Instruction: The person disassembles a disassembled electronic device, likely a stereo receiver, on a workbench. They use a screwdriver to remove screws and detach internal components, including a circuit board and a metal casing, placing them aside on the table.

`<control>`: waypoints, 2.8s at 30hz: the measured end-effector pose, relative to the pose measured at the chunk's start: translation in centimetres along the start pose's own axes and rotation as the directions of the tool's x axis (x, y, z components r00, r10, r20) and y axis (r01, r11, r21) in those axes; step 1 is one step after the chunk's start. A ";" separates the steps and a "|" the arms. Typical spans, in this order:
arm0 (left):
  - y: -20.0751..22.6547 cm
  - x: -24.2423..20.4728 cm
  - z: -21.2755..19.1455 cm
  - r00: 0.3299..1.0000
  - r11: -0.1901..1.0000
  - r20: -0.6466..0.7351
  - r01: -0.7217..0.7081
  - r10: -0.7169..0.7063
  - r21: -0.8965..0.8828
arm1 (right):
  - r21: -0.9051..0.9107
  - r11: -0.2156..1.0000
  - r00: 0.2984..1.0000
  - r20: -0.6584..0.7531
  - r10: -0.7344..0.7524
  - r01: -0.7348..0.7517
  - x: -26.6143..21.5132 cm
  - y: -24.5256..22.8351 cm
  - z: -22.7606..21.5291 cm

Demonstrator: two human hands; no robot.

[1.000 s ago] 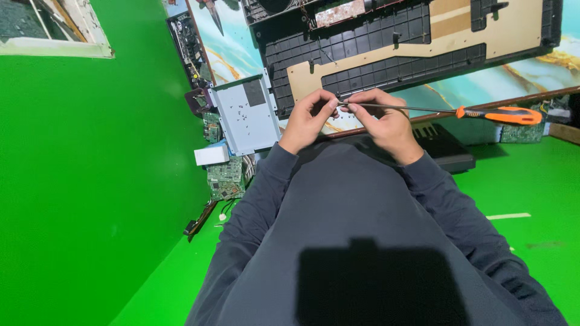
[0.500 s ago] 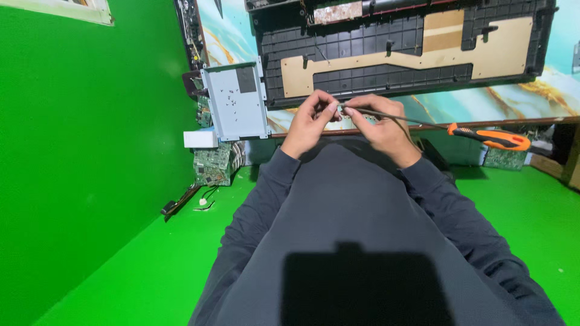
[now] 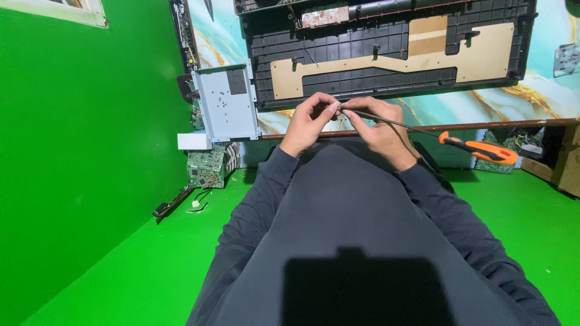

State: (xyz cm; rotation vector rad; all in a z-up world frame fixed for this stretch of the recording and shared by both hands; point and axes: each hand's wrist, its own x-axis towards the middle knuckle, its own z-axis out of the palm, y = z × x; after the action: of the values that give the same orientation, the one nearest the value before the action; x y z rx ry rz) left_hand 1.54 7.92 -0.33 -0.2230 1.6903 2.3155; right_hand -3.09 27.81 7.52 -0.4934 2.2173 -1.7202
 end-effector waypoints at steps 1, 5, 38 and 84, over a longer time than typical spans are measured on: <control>0.0 0.2 0.1 0.999 0.999 -0.030 0.015 -0.014 0.032 | 0.008 1.000 1.000 -0.005 0.008 -0.008 0.1 0.0 0.1; 0.4 1.1 0.7 0.993 0.998 -0.114 0.024 -0.017 0.061 | -0.013 1.000 1.000 -0.022 0.014 -0.015 1.3 0.0 -0.1; 3.0 15.4 -8.2 0.925 0.394 -0.150 0.001 0.348 0.919 | -0.284 0.957 0.998 -0.048 0.044 -0.055 17.9 10.6 6.0; 14.3 11.9 -5.4 0.826 0.547 0.340 -0.556 0.451 0.626 | -0.301 0.949 0.993 -0.095 0.068 -0.093 15.8 0.9 2.4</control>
State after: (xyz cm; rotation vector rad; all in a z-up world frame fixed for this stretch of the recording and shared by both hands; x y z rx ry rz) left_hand -14.25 0.17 7.69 0.6644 2.6706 1.6870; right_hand -16.37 19.02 5.80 -0.3971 2.5422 -1.3858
